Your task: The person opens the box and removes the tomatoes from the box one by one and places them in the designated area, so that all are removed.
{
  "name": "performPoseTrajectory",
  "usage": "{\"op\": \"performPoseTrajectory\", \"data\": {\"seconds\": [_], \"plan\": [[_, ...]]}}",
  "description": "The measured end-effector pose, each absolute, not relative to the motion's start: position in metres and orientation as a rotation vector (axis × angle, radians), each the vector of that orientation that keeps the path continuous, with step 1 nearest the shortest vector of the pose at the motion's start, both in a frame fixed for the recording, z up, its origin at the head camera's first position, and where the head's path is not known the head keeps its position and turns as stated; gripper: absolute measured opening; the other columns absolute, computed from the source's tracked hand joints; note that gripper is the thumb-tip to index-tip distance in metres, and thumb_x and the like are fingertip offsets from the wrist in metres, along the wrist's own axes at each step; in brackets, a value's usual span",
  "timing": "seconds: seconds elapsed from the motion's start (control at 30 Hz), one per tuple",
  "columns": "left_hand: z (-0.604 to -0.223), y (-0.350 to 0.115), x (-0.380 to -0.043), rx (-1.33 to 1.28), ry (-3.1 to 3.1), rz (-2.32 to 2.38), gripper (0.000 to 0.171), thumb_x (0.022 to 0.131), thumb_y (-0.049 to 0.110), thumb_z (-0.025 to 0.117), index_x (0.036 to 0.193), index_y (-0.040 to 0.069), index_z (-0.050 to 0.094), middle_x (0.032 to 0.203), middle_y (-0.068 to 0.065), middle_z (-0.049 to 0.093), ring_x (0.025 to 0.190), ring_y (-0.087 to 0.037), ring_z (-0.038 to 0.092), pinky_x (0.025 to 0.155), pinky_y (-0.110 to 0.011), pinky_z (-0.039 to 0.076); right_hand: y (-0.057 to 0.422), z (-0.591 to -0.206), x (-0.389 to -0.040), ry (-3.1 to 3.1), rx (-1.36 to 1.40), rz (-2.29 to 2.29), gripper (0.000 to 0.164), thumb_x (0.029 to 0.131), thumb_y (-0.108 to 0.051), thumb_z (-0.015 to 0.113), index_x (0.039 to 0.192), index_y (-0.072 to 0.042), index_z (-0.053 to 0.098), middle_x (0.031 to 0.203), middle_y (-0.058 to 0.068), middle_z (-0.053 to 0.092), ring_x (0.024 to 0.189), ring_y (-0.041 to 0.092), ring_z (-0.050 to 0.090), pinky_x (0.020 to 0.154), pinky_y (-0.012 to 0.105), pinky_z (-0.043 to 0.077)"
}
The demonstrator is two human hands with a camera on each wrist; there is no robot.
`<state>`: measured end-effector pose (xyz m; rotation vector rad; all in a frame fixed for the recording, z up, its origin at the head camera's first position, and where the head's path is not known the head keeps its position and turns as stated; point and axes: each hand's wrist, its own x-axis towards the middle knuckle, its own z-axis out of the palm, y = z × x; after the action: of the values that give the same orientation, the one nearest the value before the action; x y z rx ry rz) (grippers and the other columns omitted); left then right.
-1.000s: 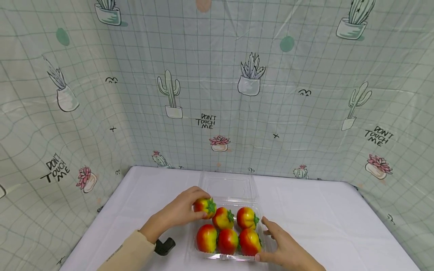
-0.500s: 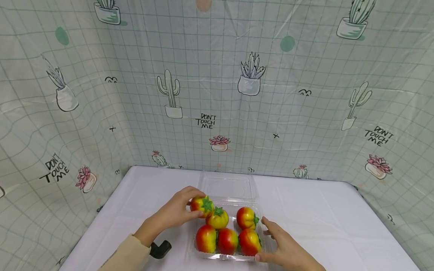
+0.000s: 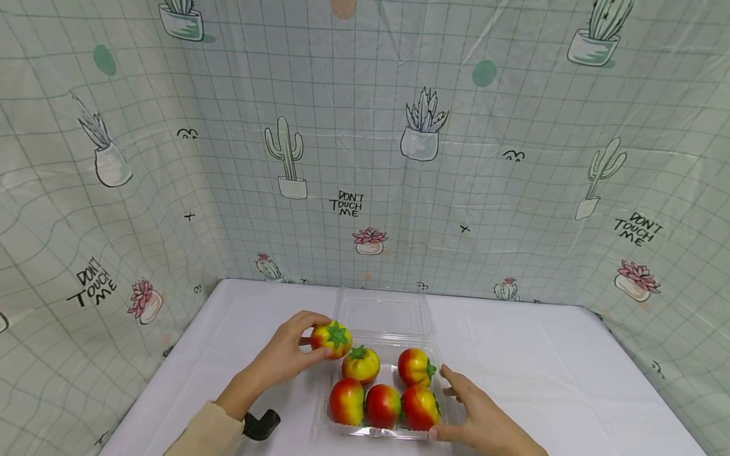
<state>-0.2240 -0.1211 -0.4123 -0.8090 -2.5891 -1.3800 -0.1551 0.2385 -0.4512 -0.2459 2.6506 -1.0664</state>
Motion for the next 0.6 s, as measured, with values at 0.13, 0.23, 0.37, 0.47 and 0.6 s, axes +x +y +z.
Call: {"op": "performPoseTrajectory", "data": {"seconds": [0.13, 0.23, 0.37, 0.47, 0.6], "plan": [[-0.417, -0.126, -0.225, -0.742, -2.566, -1.395, 0.043, 0.082, 0.02, 0.076, 0.121, 0.015, 0.058, 0.121, -0.001, 0.054, 0.107, -0.02, 0.056, 0.084, -0.033, 0.054, 0.238, -0.451, -0.155, 2.645, -0.241, -1.07, 0.105, 0.07, -0.053, 0.077, 0.149, -0.006, 0.027, 0.142, 0.017, 0.041, 0.118, 0.035, 0.049, 0.085, 0.065, 0.045], [-0.419, -0.131, -0.225, -0.683, -2.556, -1.43, 0.044, 0.082, 0.019, 0.076, 0.122, 0.015, 0.058, 0.122, -0.002, 0.054, 0.107, -0.021, 0.055, 0.085, -0.034, 0.054, 0.238, -0.452, -0.155, 2.646, -0.246, -1.072, 0.105, 0.07, -0.053, 0.076, 0.149, -0.006, 0.027, 0.143, 0.017, 0.041, 0.119, 0.035, 0.049, 0.086, 0.065, 0.045], [-0.421, -0.136, -0.225, -0.585, -2.553, -1.504, 0.046, 0.082, 0.014, 0.076, 0.124, 0.014, 0.057, 0.124, -0.003, 0.053, 0.111, -0.023, 0.054, 0.086, -0.033, 0.053, 0.238, -0.452, -0.155, 2.647, -0.247, -1.067, 0.105, 0.07, -0.054, 0.076, 0.149, -0.006, 0.027, 0.144, 0.017, 0.04, 0.119, 0.034, 0.049, 0.086, 0.064, 0.046], [-0.423, -0.141, -0.227, -0.527, -2.558, -1.536, 0.047, 0.082, 0.012, 0.076, 0.124, 0.013, 0.056, 0.126, -0.005, 0.052, 0.114, -0.024, 0.052, 0.087, -0.032, 0.053, 0.238, -0.451, -0.155, 2.643, -0.246, -1.069, 0.105, 0.07, -0.053, 0.076, 0.15, -0.006, 0.026, 0.144, 0.016, 0.039, 0.119, 0.034, 0.049, 0.086, 0.063, 0.046], [-0.429, -0.147, -0.231, -0.511, -2.53, -1.57, 0.046, 0.082, 0.012, 0.076, 0.124, 0.01, 0.056, 0.127, -0.008, 0.052, 0.115, -0.028, 0.051, 0.088, -0.034, 0.052, 0.238, -0.451, -0.155, 2.636, -0.244, -1.075, 0.105, 0.07, -0.053, 0.076, 0.15, -0.007, 0.026, 0.144, 0.016, 0.039, 0.119, 0.034, 0.048, 0.086, 0.063, 0.046]]}}
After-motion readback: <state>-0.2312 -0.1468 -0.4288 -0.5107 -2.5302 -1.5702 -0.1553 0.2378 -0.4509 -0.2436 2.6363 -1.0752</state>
